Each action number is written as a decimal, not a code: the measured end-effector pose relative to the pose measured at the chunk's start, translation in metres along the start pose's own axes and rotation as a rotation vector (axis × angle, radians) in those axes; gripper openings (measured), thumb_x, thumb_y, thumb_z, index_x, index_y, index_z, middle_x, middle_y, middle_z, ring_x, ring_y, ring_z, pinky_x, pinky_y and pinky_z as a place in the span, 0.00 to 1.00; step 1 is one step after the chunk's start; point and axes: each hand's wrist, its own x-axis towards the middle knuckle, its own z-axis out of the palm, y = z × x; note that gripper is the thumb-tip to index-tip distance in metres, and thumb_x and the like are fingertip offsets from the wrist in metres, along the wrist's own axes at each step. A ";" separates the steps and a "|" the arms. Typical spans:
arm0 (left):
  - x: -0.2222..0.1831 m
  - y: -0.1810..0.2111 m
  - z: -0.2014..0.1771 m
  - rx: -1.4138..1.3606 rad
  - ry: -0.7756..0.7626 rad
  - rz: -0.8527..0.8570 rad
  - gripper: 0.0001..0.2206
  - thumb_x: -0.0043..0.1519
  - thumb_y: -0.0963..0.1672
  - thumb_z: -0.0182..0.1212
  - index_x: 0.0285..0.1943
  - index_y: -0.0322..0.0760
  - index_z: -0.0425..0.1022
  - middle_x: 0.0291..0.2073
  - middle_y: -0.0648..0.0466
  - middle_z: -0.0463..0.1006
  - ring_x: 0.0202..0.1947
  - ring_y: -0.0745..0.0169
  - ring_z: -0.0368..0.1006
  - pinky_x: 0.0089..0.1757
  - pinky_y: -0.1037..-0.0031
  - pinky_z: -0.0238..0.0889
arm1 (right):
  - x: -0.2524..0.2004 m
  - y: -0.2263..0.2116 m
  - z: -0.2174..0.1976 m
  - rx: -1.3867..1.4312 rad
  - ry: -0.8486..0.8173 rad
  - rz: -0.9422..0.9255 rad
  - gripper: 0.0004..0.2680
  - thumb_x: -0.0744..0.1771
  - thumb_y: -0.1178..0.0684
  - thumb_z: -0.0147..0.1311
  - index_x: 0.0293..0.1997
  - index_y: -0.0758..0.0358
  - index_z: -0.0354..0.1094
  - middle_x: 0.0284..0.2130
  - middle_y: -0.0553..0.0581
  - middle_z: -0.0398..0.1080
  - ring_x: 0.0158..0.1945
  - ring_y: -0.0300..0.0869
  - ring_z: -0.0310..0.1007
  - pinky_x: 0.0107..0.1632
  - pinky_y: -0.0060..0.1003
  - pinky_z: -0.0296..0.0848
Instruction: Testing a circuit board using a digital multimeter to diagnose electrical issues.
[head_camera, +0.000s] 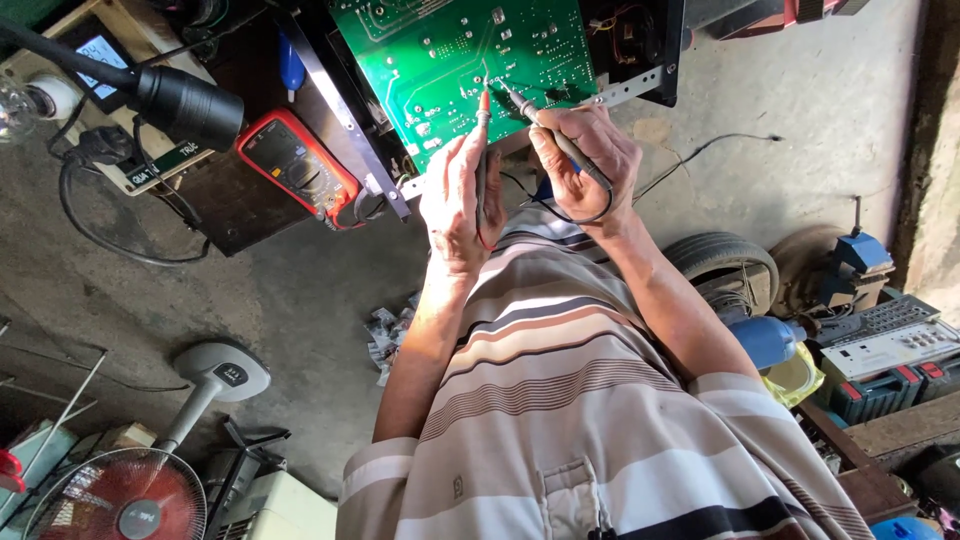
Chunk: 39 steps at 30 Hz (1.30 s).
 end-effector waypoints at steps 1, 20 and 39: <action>0.000 0.000 0.000 0.001 0.000 0.000 0.13 0.65 0.39 0.65 0.59 0.28 0.77 0.44 0.41 0.80 0.43 0.40 0.79 0.47 0.59 0.74 | 0.000 0.000 0.000 0.001 0.000 0.000 0.03 0.67 0.66 0.65 0.40 0.74 0.76 0.34 0.69 0.77 0.36 0.65 0.78 0.40 0.50 0.77; 0.004 0.012 -0.004 0.014 -0.126 -0.098 0.17 0.72 0.40 0.57 0.70 0.35 0.65 0.52 0.45 0.78 0.48 0.49 0.77 0.53 0.64 0.73 | -0.007 0.005 -0.007 -0.102 -0.092 -0.033 0.03 0.71 0.65 0.63 0.48 0.74 0.74 0.39 0.69 0.77 0.39 0.61 0.78 0.42 0.48 0.77; 0.004 0.004 -0.002 -0.046 -0.004 -0.039 0.14 0.65 0.41 0.66 0.59 0.31 0.78 0.46 0.45 0.81 0.45 0.46 0.81 0.48 0.63 0.74 | -0.003 0.001 0.003 -0.033 0.033 0.011 0.03 0.67 0.66 0.65 0.41 0.71 0.77 0.32 0.66 0.77 0.35 0.60 0.79 0.39 0.47 0.78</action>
